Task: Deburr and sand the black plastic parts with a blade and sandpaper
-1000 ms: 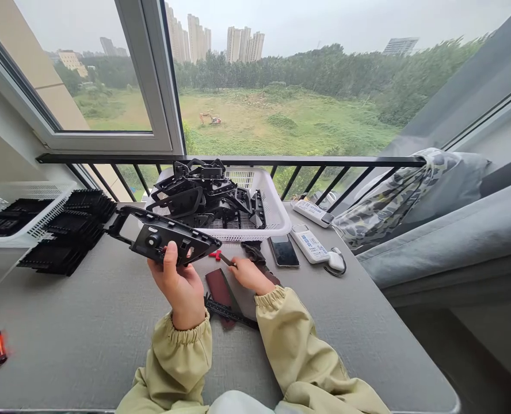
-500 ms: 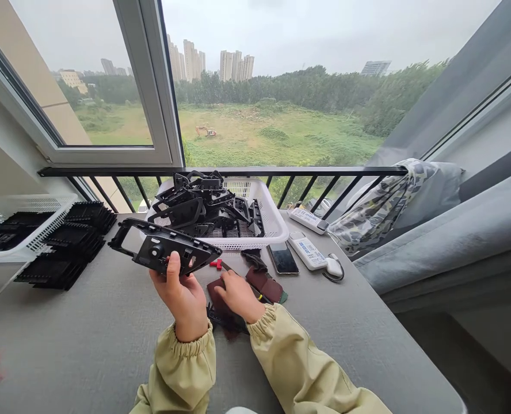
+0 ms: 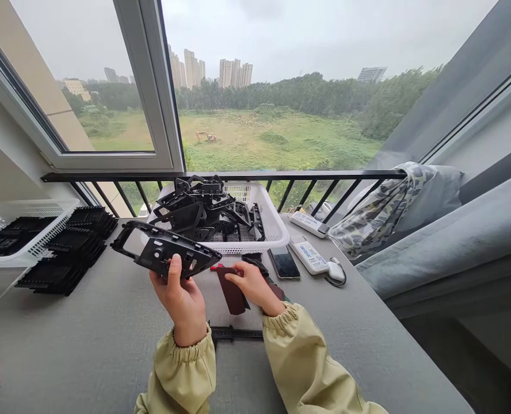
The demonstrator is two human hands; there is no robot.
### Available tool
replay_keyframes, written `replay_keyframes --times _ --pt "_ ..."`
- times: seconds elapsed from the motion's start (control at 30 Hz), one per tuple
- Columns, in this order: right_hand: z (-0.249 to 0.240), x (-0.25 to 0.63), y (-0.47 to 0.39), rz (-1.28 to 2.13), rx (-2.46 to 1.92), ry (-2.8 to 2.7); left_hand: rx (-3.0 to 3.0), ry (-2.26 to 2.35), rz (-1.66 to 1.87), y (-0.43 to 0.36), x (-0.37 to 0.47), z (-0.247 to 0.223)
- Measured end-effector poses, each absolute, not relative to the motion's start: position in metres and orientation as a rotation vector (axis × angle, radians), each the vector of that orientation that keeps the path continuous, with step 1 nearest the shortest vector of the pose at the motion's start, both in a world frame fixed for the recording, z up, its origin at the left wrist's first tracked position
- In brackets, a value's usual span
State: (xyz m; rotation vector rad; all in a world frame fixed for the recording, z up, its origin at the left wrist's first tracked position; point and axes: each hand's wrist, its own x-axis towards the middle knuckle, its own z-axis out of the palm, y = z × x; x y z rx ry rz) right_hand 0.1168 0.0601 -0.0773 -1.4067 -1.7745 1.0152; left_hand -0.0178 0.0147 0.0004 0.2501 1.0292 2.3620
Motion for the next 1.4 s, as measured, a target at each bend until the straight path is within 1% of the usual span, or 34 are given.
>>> replay_keyframes --times 0.2,0.27,0.33,0.47,0.6,0.7,0.83,0.9,1.07,1.17,1.23,1.3,1.4 --pt "-0.029 0.154 0.055 0.869 -1.241 -1.402 0.549 1.262 2.223 0.016 -0.017 -0.006" --pt "-0.019 0.156 0.049 0.854 -1.125 -1.163 0.707 1.284 2.1 0.017 -0.015 -0.008" --pt "-0.014 0.151 0.042 0.87 -1.06 -1.071 0.822 1.27 1.942 0.017 -0.012 -0.009" --pt "-0.016 0.134 0.033 0.929 -1.047 -1.142 0.923 1.207 1.707 0.018 -0.006 -0.013" --pt "-0.021 0.126 0.031 0.816 -1.062 -1.293 0.909 1.178 1.566 0.017 -0.001 -0.014" --pt "-0.021 0.13 0.03 0.86 -1.057 -1.327 0.869 1.139 1.558 0.016 0.001 -0.012" --pt "-0.018 0.136 0.028 1.112 -0.966 -1.284 0.771 1.097 1.643 0.016 0.0 -0.01" --pt "-0.017 0.136 0.028 1.166 -0.912 -1.234 0.728 1.076 1.657 0.017 -0.001 -0.009" --pt "-0.018 0.133 0.031 1.159 -0.789 -1.175 0.715 1.043 1.648 0.018 0.0 -0.008" --pt "-0.017 0.135 0.033 1.092 -0.801 -1.359 0.746 1.044 1.675 0.018 0.001 -0.009" --pt "-0.016 0.137 0.033 1.111 -0.798 -1.467 0.766 1.054 1.684 0.018 0.0 -0.011" --pt "-0.014 0.139 0.032 1.234 -0.787 -1.447 0.781 1.06 1.695 0.018 -0.001 -0.012" --pt "-0.012 0.142 0.03 1.417 -0.759 -1.234 0.826 1.05 1.668 0.017 -0.004 -0.012"
